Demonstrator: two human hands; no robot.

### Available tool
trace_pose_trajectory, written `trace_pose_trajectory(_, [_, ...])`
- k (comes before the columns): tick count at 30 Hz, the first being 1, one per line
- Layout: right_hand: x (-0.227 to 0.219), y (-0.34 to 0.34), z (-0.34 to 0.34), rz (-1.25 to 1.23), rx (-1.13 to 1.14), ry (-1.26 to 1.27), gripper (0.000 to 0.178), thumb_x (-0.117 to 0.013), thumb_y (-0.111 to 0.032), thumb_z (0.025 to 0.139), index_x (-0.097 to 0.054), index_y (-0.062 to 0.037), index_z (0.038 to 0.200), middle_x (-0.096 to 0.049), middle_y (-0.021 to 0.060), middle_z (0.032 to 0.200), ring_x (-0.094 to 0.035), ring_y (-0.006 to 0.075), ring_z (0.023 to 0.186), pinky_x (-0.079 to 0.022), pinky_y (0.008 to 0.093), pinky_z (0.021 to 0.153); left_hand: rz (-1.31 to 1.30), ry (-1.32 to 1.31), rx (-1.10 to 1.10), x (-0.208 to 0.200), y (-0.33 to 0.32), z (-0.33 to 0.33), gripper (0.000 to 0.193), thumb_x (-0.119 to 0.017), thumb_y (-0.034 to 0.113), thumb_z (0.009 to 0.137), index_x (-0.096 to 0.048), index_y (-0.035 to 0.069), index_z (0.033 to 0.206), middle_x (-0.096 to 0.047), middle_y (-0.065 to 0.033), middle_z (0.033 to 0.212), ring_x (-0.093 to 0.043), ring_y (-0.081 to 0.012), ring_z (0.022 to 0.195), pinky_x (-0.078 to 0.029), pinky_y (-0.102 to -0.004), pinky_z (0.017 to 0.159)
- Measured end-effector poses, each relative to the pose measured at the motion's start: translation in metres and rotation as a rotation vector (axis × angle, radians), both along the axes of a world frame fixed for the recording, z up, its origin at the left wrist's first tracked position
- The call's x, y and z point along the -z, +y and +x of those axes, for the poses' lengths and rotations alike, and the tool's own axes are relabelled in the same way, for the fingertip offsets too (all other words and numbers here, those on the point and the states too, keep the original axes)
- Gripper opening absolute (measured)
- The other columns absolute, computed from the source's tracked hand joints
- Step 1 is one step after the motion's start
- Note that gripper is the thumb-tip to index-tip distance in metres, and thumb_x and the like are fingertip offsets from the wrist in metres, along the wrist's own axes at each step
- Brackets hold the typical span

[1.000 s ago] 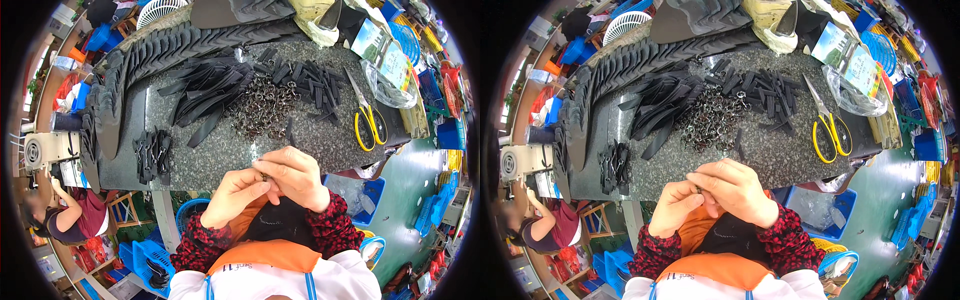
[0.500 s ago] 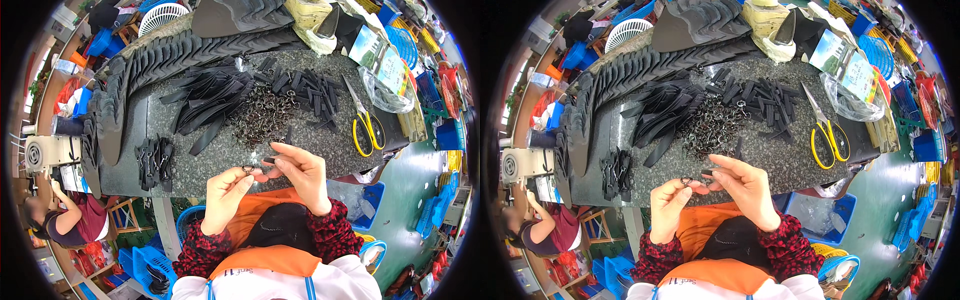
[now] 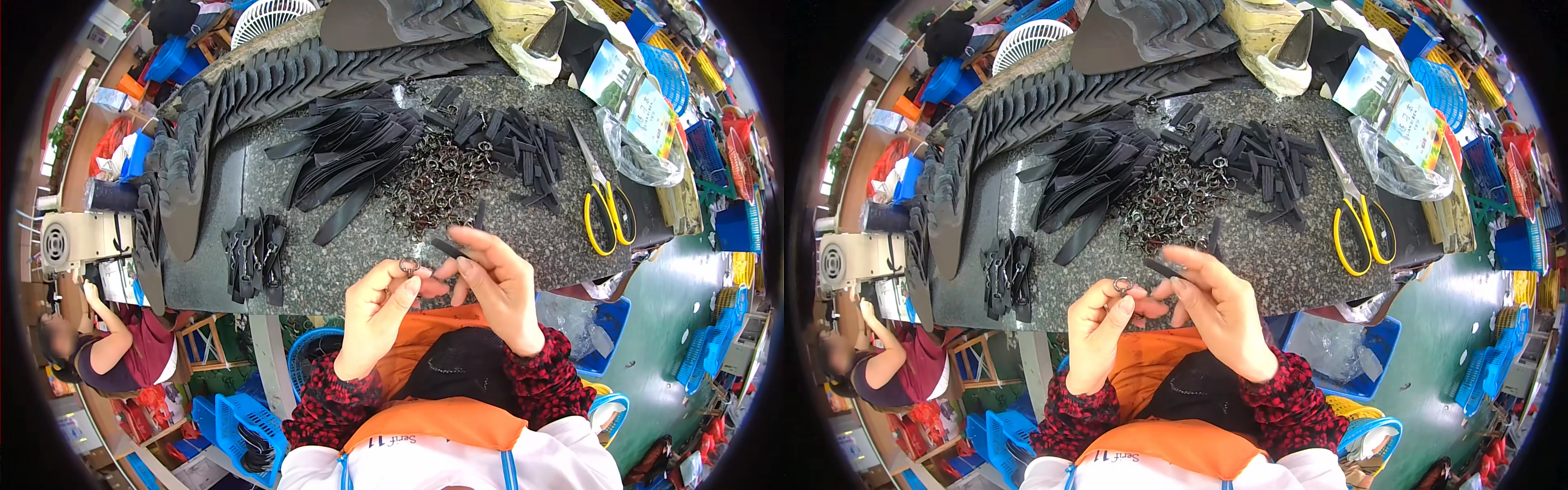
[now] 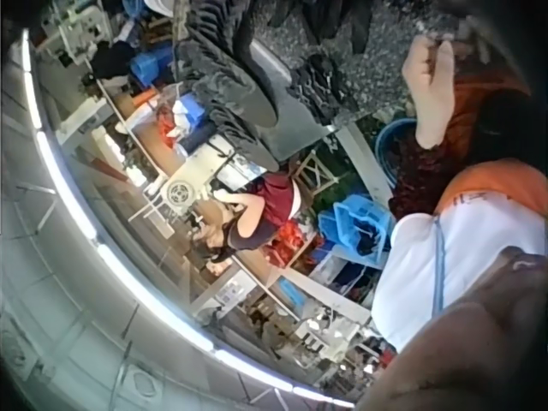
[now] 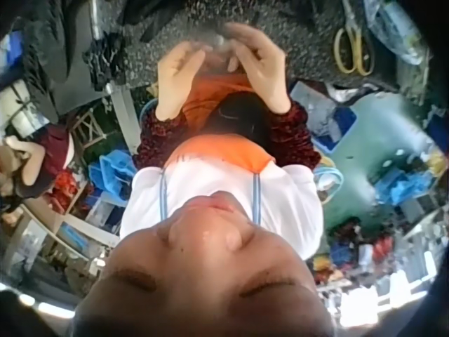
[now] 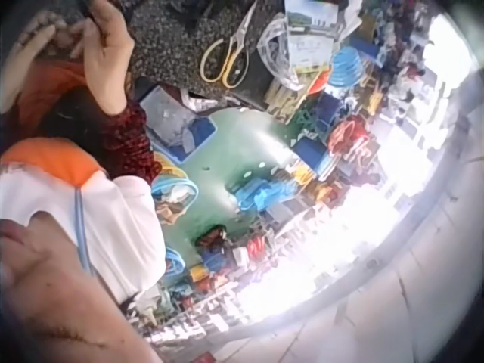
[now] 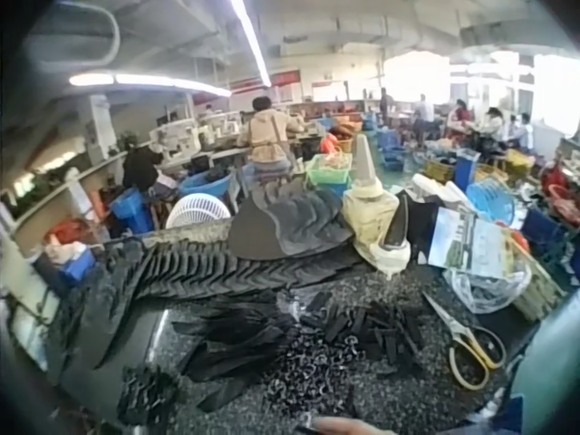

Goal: The person assembles shoe components by threading metal rings onto small straps by hand and trimming strap pieces with scissors.

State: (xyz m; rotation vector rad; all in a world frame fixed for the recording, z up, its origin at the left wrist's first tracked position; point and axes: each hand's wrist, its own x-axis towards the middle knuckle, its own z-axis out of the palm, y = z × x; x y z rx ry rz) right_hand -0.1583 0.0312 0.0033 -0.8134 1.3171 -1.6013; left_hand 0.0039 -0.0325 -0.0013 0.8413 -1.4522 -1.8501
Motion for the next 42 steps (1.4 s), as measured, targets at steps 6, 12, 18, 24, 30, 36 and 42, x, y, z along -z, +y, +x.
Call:
trace_pose_trajectory(6, [-0.009, 0.009, -0.003, 0.099, -0.225, -0.139, 0.015, -0.057, -0.011, 0.095, -0.054, -0.0010, 0.084, -0.061, 0.0075, 0.062, -0.053, 0.0064, 0.049, -0.037, 0.0184, 0.043, -0.148, -0.025, -0.119, 0.011, -0.001, -0.003, 0.014, -0.056, -0.003, 0.092, -0.061, -0.006, 0.104, -0.063, -0.0143, 0.106, -0.066, -0.0160, 0.086, -0.055, -0.0251, 0.075])
trace_pose_trajectory(12, [0.003, 0.006, -0.002, 0.073, -0.343, -0.281, 0.025, -0.055, -0.018, 0.097, -0.055, -0.0025, 0.078, -0.053, -0.0010, 0.061, -0.045, 0.0035, 0.050, -0.033, 0.0189, 0.044, -0.051, 0.007, -0.178, 0.010, 0.003, -0.006, 0.014, -0.055, -0.005, 0.092, -0.063, -0.006, 0.102, -0.063, -0.0099, 0.095, -0.065, -0.0152, 0.087, -0.054, -0.0261, 0.079])
trace_pose_trajectory(18, [0.004, 0.005, 0.000, 0.074, -0.392, -0.297, 0.030, -0.053, -0.021, 0.098, -0.055, -0.0030, 0.075, -0.052, -0.0018, 0.060, -0.043, 0.0029, 0.049, -0.031, 0.0191, 0.045, -0.238, -0.078, -0.158, 0.013, 0.000, -0.001, 0.015, -0.056, -0.002, 0.093, -0.062, -0.006, 0.106, -0.064, -0.0079, 0.092, -0.063, -0.0118, 0.086, -0.051, -0.0245, 0.079])
trace_pose_trajectory(24, [0.024, 0.000, 0.007, 0.020, -0.200, -0.273, 0.025, -0.054, -0.017, 0.097, -0.060, -0.0001, 0.080, -0.058, 0.0031, 0.081, -0.049, 0.0037, 0.057, -0.039, 0.0194, 0.052, 0.121, 0.141, -0.166, 0.012, -0.004, -0.001, 0.010, -0.062, 0.003, 0.090, -0.061, 0.000, 0.100, -0.066, -0.0061, 0.091, -0.065, -0.0134, 0.085, -0.051, -0.0248, 0.075])
trace_pose_trajectory(30, [0.027, -0.005, 0.006, 0.037, -0.297, -0.337, 0.024, -0.056, -0.017, 0.096, -0.063, 0.0019, 0.083, -0.059, 0.0065, 0.097, -0.054, 0.0053, 0.065, -0.045, 0.0205, 0.061, 0.031, 0.126, -0.120, 0.009, -0.004, 0.003, 0.012, -0.060, 0.001, 0.091, -0.058, 0.001, 0.103, -0.067, -0.0066, 0.093, -0.064, -0.0108, 0.088, -0.049, -0.0222, 0.071])
trace_pose_trajectory(36, [0.025, -0.004, 0.003, 0.041, -0.254, -0.430, 0.025, -0.054, -0.015, 0.096, -0.057, -0.0009, 0.075, -0.054, 0.0033, 0.071, -0.051, 0.0092, 0.059, -0.043, 0.0248, 0.056, -0.243, 0.044, -0.290, 0.013, -0.001, -0.003, 0.026, -0.056, -0.003, 0.092, -0.051, 0.000, 0.118, -0.067, -0.0105, 0.101, -0.063, -0.0124, 0.092, -0.049, -0.0231, 0.078])
trace_pose_trajectory(42, [0.018, -0.002, 0.010, 0.104, -0.350, -0.517, 0.025, -0.056, -0.018, 0.096, -0.059, -0.0030, 0.077, -0.056, 0.0009, 0.069, -0.050, 0.0072, 0.057, -0.041, 0.0230, 0.052, -0.567, -0.141, -0.399, 0.019, 0.003, -0.004, 0.033, -0.056, -0.001, 0.092, -0.047, 0.000, 0.124, -0.065, -0.0137, 0.105, -0.061, -0.0150, 0.092, -0.049, -0.0244, 0.080])
